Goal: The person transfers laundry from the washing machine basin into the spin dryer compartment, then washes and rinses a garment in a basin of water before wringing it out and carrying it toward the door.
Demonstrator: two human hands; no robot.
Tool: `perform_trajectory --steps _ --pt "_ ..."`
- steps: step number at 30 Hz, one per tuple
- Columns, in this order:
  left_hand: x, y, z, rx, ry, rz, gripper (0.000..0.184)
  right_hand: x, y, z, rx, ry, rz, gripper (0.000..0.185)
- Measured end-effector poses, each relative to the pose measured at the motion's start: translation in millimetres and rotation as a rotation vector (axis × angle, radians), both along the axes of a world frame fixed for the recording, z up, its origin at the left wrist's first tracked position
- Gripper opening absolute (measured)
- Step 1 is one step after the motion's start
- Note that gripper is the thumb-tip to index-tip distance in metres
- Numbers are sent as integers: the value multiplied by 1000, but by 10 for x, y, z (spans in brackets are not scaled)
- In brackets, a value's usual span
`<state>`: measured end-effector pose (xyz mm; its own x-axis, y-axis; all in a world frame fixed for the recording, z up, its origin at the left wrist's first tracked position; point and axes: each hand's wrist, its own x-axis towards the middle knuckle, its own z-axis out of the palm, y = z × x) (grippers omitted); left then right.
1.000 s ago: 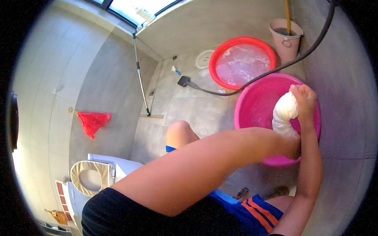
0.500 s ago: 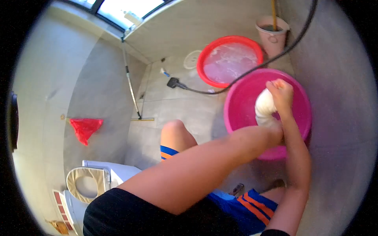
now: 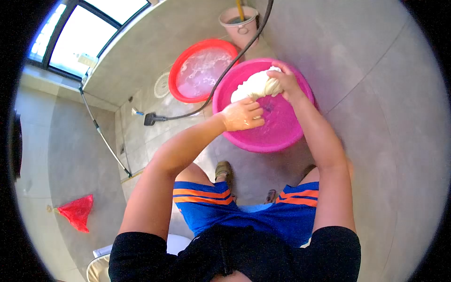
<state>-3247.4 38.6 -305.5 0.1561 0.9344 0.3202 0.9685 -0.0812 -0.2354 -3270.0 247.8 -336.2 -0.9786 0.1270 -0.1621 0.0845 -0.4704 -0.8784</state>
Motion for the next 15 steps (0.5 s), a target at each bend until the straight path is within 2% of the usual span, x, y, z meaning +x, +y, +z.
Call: perform_trajectory --steps 1,3,5,6,7,8,9,11,12,14,15 --pt "-11 -28 71 87 -49 50 12 26 25 43 -29 -39 54 44" --pt "-19 -66 211 262 -152 155 15 148 -13 202 99 -86 90 40" --pt "-19 -65 306 634 -414 657 12 307 -88 485 244 -166 160 39" --pt "-41 -122 392 937 -797 851 19 371 -77 628 387 -121 194 40" --pt "-199 -273 413 1061 -914 1141 27 437 -102 837 364 3 156 39" --pt "-568 -441 173 1421 -1779 1085 38 534 -153 1059 337 120 121 38" --pt "-701 -830 96 1175 -2603 539 49 604 -207 1252 304 228 91 37" --pt "-429 -956 519 1165 -2542 1074 63 630 -344 1608 160 308 16 36" --pt "-291 -980 723 1047 -2408 1068 62 613 -410 1688 85 345 -21 35" --pt "-118 -1032 963 808 -2132 1055 60 430 -493 1678 201 287 -53 34" --pt "-266 -1107 807 859 -2022 1122 59 293 -533 1693 259 273 -69 33"
